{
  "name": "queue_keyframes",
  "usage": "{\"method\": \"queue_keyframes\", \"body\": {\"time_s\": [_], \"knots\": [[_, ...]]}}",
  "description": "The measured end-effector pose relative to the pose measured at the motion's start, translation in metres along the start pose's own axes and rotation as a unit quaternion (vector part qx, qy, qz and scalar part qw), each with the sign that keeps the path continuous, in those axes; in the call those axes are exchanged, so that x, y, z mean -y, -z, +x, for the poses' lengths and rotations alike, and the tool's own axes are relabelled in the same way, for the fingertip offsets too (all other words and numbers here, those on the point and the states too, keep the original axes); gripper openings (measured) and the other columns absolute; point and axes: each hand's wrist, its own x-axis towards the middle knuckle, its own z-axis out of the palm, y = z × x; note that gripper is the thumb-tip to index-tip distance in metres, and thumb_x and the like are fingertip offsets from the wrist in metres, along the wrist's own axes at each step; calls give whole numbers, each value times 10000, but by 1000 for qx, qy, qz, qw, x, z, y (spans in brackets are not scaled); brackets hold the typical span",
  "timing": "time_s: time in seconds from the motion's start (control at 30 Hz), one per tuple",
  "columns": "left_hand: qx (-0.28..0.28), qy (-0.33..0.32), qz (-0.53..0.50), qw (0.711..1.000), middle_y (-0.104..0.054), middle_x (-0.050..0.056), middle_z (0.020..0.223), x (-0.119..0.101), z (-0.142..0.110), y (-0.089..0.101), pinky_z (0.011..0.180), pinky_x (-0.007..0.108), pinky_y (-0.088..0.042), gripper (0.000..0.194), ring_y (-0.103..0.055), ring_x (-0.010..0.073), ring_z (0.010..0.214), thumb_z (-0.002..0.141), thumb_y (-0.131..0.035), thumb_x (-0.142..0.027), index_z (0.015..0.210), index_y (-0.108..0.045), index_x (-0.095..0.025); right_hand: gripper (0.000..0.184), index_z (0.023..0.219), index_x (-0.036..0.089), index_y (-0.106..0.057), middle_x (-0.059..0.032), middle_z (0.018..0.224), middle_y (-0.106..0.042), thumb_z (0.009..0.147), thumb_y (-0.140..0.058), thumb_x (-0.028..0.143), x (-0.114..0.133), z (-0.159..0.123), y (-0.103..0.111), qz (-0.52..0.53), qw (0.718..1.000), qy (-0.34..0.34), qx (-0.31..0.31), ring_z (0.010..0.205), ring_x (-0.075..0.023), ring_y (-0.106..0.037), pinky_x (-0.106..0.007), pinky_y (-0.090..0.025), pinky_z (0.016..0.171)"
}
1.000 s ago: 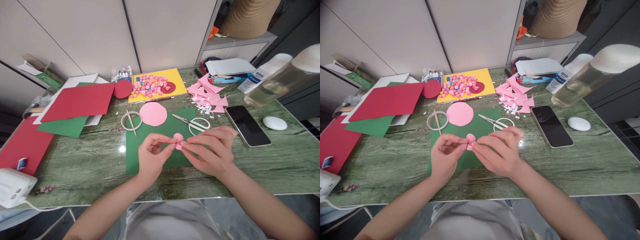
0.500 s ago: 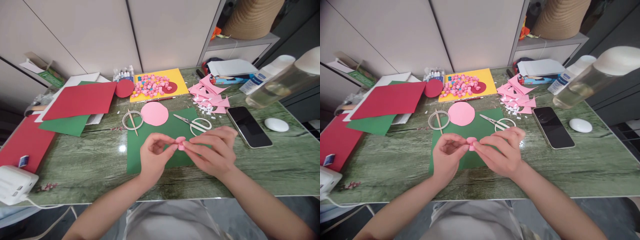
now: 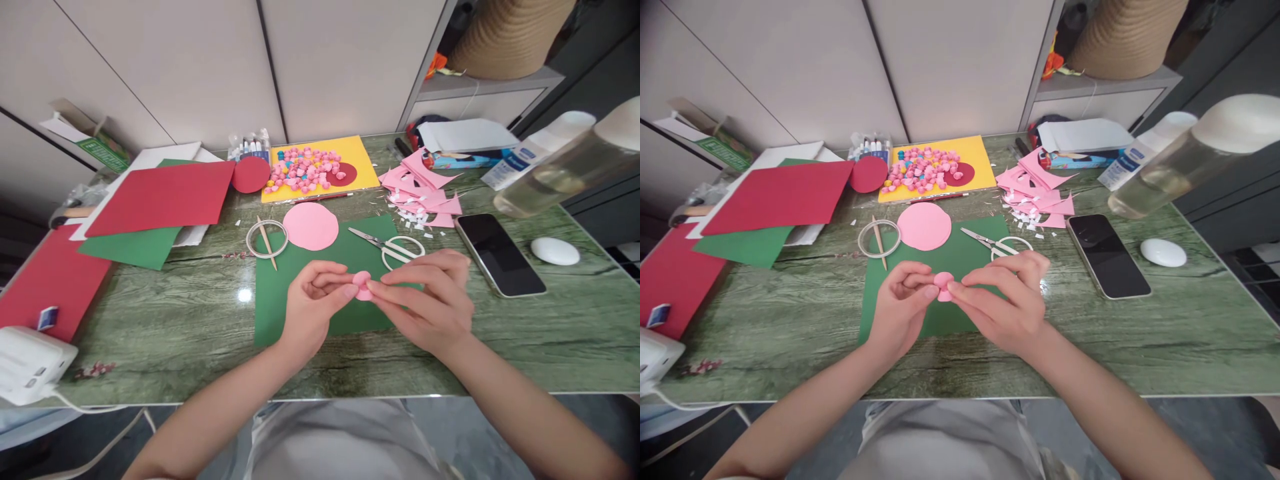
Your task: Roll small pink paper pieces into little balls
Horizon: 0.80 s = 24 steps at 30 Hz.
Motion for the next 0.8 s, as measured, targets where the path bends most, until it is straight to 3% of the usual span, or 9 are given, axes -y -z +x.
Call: {"method": "queue_keyframes", "body": {"time_s": [0.2, 0.8], "knots": [[-23, -3, 11, 1000, -746, -20, 718, -2, -1, -2, 670, 193, -569, 229, -714, 117, 695, 609, -817, -182, 772, -657, -197, 153, 762, 300, -694, 23, 698, -687, 682, -809, 237, 1, -3, -1, 26, 999, -30, 12, 695, -180, -535, -365, -421, 644], [-6, -70, 66, 995, -740, -32, 752, 0, -3, 1, 670, 199, -565, 181, -715, 114, 729, 682, -769, -158, 793, -638, -216, 76, 747, 271, -692, 14, 689, -665, 736, -767, 273, 2, 0, -2, 49, 996, -59, 36, 712, -170, -543, -345, -412, 660]]}}
